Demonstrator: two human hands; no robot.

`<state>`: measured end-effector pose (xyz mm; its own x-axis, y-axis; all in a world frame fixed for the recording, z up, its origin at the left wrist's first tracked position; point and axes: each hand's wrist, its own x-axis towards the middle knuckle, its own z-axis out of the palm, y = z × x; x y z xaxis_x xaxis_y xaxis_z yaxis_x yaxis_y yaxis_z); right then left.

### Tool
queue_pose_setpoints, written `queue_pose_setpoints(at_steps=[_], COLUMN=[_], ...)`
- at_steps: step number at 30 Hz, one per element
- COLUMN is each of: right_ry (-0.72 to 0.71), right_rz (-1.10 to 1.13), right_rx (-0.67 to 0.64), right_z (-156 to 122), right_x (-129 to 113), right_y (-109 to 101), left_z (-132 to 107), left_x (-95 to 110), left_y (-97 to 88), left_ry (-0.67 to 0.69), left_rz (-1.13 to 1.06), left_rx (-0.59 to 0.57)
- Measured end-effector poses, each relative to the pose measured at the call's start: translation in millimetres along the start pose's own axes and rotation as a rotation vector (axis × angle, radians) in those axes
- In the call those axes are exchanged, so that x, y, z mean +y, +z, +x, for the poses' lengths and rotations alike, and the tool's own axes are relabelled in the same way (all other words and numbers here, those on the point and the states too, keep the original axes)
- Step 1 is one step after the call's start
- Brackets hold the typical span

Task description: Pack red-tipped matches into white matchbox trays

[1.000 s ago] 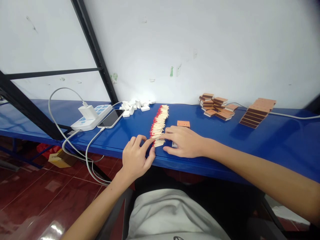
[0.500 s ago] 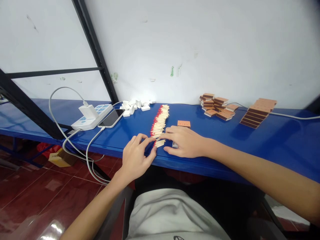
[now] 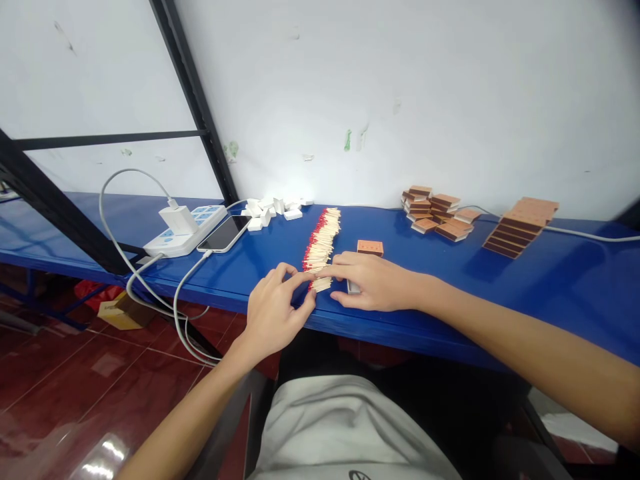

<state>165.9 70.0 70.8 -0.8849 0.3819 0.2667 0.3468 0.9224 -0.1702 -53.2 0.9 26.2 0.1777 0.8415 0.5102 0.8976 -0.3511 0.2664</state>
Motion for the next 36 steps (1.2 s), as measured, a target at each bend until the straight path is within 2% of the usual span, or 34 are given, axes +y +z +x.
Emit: queue_pose_setpoints(at_steps=[12, 24, 28, 31, 36], right_ry=[-0.022, 0.081, 0.172, 0.205, 0.167], right_rz=[0.005, -0.125, -0.224, -0.202, -0.158], right_rx=[0.021, 0.108, 0.016, -0.048, -0.008], right_z=[0.3, -0.1, -0.4, -0.6, 0.3], right_x=[6.3, -9.6, -11.2, -11.2, -10.2], right_y=[3.8, 2.3, -3.0, -4.2, -0.2], left_z=[-0.6, -1.2, -0.7, -1.7, -3.8], left_x=[1.0, 0.8, 0.4, -0.3, -1.2], left_y=[-0.2, -3.5, -4.0, -3.8, -3.4], left_ry=[-0.027, -0.029, -0.026, -0.017, -0.011], left_rz=[-0.040, -0.093, -0.102, -0.102, -0.095], left_rx=[-0.012, -0.030, -0.037, -0.035, -0.029])
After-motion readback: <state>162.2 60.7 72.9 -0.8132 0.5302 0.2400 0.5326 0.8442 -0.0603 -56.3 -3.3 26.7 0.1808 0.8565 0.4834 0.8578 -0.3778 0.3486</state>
